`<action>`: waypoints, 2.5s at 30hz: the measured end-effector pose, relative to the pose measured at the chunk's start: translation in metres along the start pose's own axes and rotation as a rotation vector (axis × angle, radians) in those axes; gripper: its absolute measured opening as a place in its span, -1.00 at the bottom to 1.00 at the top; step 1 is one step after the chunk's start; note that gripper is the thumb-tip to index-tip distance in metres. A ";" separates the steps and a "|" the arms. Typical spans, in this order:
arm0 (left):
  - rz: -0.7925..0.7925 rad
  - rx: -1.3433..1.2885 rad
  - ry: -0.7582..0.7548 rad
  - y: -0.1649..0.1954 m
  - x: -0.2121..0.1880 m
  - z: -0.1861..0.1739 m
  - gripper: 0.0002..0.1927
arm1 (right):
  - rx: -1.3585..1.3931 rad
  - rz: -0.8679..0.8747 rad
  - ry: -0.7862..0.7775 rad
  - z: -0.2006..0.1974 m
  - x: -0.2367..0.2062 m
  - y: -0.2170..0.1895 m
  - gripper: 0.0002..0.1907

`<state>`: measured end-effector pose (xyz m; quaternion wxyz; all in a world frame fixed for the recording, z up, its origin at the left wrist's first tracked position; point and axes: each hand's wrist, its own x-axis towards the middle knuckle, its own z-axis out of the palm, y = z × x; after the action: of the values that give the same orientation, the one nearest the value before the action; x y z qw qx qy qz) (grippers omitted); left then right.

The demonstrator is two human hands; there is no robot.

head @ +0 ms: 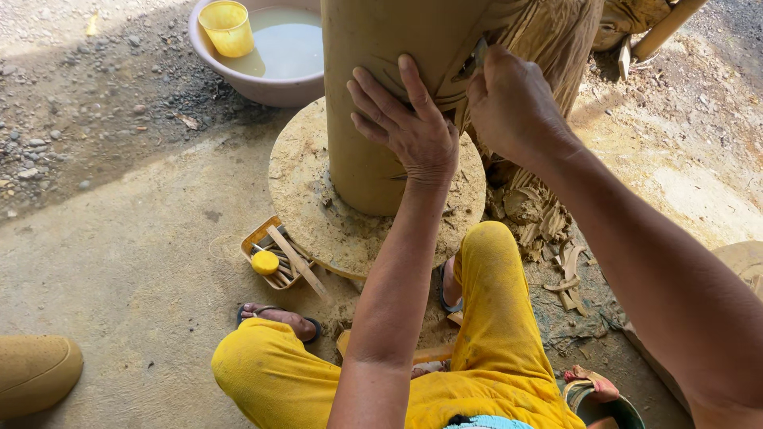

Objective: The person sits cross-legged on the ground and carves intricate geometric patterns into a large clay pot using a small knife. The pot is placed on a rotating wooden stand, which the person turns with their left hand to access different sections while carving with their right hand.

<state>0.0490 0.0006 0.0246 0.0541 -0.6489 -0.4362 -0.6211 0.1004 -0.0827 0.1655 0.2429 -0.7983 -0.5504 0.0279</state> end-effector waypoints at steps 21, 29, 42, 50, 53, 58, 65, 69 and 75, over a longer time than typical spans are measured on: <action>0.034 -0.018 -0.072 -0.016 -0.005 -0.008 -0.06 | 0.075 -0.060 0.022 0.021 -0.018 0.005 -0.79; 0.030 -0.049 -0.169 -0.014 -0.001 -0.024 -0.11 | 0.252 0.015 -0.071 -0.005 -0.032 0.025 -0.72; 0.049 -0.117 -0.194 -0.016 0.029 -0.035 0.06 | 0.965 0.089 -0.081 0.023 -0.044 0.053 -0.75; 0.167 -0.037 -0.227 -0.033 0.017 -0.033 0.16 | 0.876 0.131 -0.090 0.027 -0.034 0.023 -0.75; 0.197 -0.035 -0.252 -0.038 0.012 -0.030 0.12 | 0.862 0.156 -0.136 0.027 -0.031 0.017 -0.73; 0.207 -0.056 -0.233 -0.039 0.010 -0.032 -0.04 | 1.196 0.149 -0.215 0.036 -0.019 0.015 -0.71; 0.173 -0.010 -0.229 -0.031 0.003 -0.032 -0.18 | 1.261 0.259 -0.154 0.047 -0.014 -0.003 -0.68; 0.195 0.004 -0.250 -0.035 -0.003 -0.037 -0.12 | 1.053 0.175 -0.151 0.038 -0.019 0.002 -0.65; 0.062 -0.085 -0.281 -0.045 -0.004 -0.027 0.10 | 0.545 -0.029 0.086 0.016 -0.023 0.020 -0.69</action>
<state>0.0001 0.0100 0.0062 -0.0158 -0.7445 -0.3924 -0.5399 0.1033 -0.1034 0.1384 0.4724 -0.6958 -0.5233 0.1374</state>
